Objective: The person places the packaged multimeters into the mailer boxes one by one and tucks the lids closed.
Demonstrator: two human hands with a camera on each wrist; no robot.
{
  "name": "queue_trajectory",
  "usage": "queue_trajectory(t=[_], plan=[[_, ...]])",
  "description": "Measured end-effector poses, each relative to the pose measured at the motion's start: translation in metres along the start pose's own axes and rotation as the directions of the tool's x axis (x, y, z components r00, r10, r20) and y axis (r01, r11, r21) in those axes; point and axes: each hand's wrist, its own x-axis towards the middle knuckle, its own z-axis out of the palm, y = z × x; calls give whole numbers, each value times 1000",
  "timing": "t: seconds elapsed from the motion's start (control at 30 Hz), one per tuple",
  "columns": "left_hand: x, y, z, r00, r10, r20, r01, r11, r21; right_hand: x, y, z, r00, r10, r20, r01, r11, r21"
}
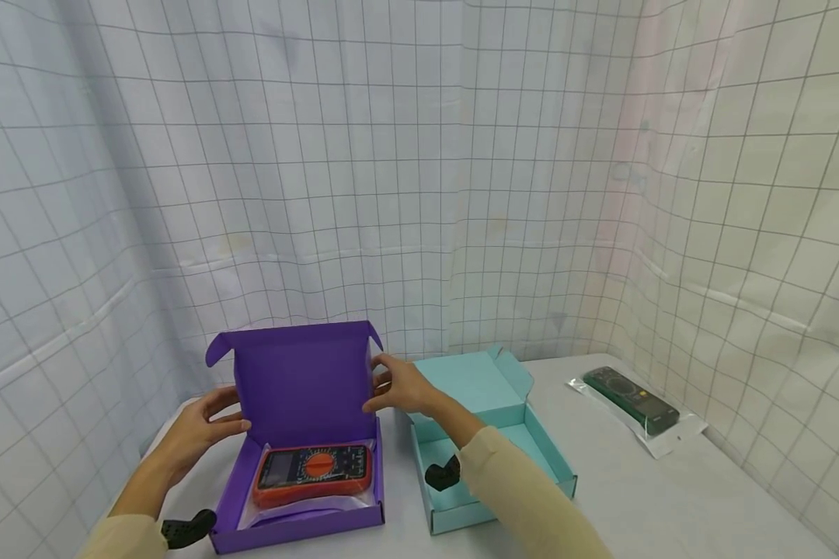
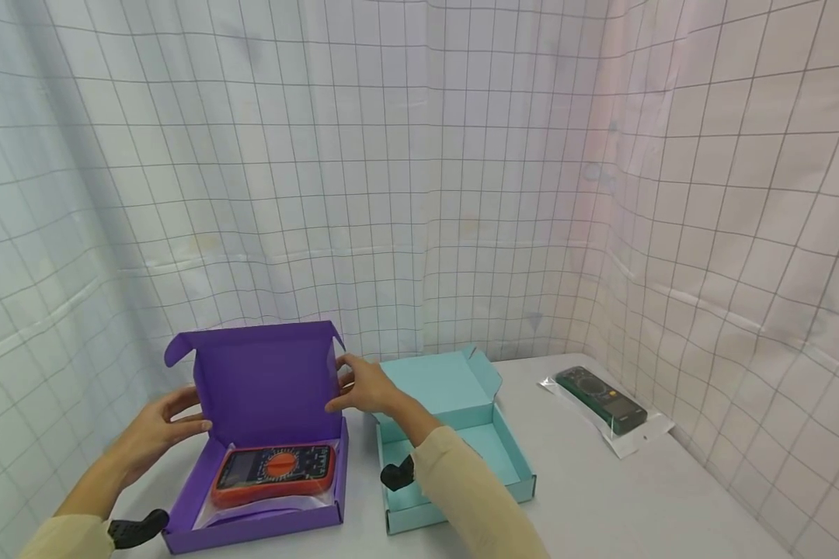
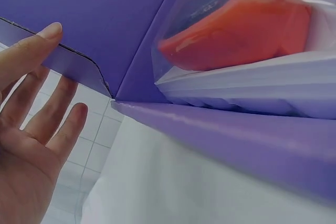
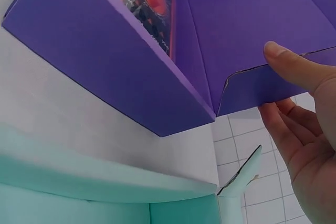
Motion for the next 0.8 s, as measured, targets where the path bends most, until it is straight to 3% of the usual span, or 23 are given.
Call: queue_trajectory(t=[0.4,0.63,0.8], plan=[[-14,-2,8,998,30,-51,-28,999,25,-11,3,7,995,-95,35,97,994,-49],[-25,-8,12,996,23,-92,-21,1000,20,-19,5,11,974,-213,74,222,963,-150],[-31,-14,14,993,67,-100,-69,997,-17,-24,7,11,967,-237,98,251,952,-176]])
